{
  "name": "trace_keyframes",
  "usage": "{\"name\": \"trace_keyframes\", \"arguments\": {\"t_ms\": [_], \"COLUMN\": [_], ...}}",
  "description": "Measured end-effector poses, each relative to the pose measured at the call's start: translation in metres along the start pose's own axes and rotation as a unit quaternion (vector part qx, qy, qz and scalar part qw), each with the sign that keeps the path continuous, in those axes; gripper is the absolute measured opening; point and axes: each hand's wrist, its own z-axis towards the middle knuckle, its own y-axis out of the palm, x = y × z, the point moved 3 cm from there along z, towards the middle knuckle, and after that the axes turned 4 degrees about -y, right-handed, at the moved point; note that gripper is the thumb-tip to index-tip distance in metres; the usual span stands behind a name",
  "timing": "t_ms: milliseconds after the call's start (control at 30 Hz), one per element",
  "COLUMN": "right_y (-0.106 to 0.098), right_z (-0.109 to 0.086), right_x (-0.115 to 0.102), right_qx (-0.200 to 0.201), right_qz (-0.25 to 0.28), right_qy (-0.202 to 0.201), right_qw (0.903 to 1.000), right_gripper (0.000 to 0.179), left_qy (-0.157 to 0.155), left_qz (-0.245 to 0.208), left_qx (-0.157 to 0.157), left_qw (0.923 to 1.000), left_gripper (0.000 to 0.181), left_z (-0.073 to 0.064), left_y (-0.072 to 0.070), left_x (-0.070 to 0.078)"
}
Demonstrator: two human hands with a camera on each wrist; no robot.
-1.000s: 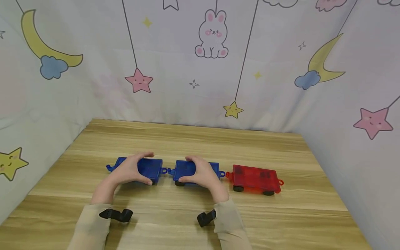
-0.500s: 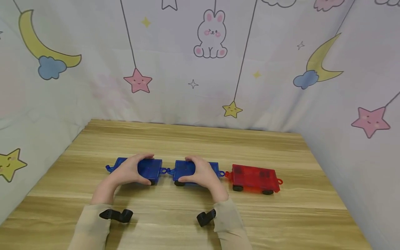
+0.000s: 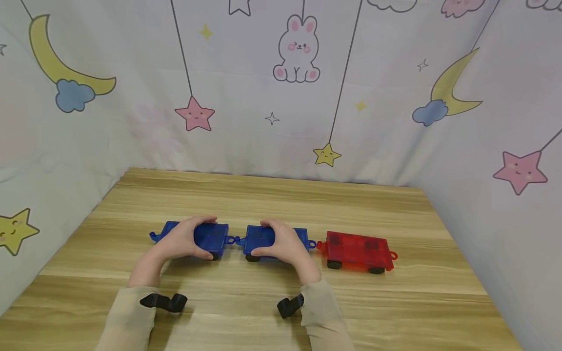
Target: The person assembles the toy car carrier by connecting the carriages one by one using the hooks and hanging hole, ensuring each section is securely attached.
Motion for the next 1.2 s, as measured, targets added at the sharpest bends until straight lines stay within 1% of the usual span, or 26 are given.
{"name": "trace_keyframes", "arguments": {"t_ms": [233,400,800,1200], "right_y": [0.0010,0.0007,0.0017,0.0019], "right_z": [-0.0001,-0.0001,0.0000,0.0000], "right_x": [0.0024,0.0024,0.0029,0.0019], "right_qx": [0.003,0.003,0.004,0.003], "right_qz": [-0.004,-0.002,-0.004,-0.009], "right_qy": [0.006,0.008,0.003,0.003], "right_qw": [1.0000,1.0000,1.0000,1.0000], "right_gripper": [0.076,0.077,0.077,0.078], "left_qy": [0.002,-0.002,0.001,0.002], "left_qz": [-0.008,-0.015,-0.030,-0.028], "left_qx": [0.004,0.008,0.010,0.009], "left_qw": [1.0000,0.9998,0.9995,0.9996], "left_gripper": [0.097,0.097,0.097,0.098], "left_z": [-0.0001,-0.0002,-0.0013,-0.0006], "left_y": [-0.0005,-0.0012,-0.0022,-0.0012], "left_x": [-0.0008,-0.0015,-0.0019,-0.0021]}}
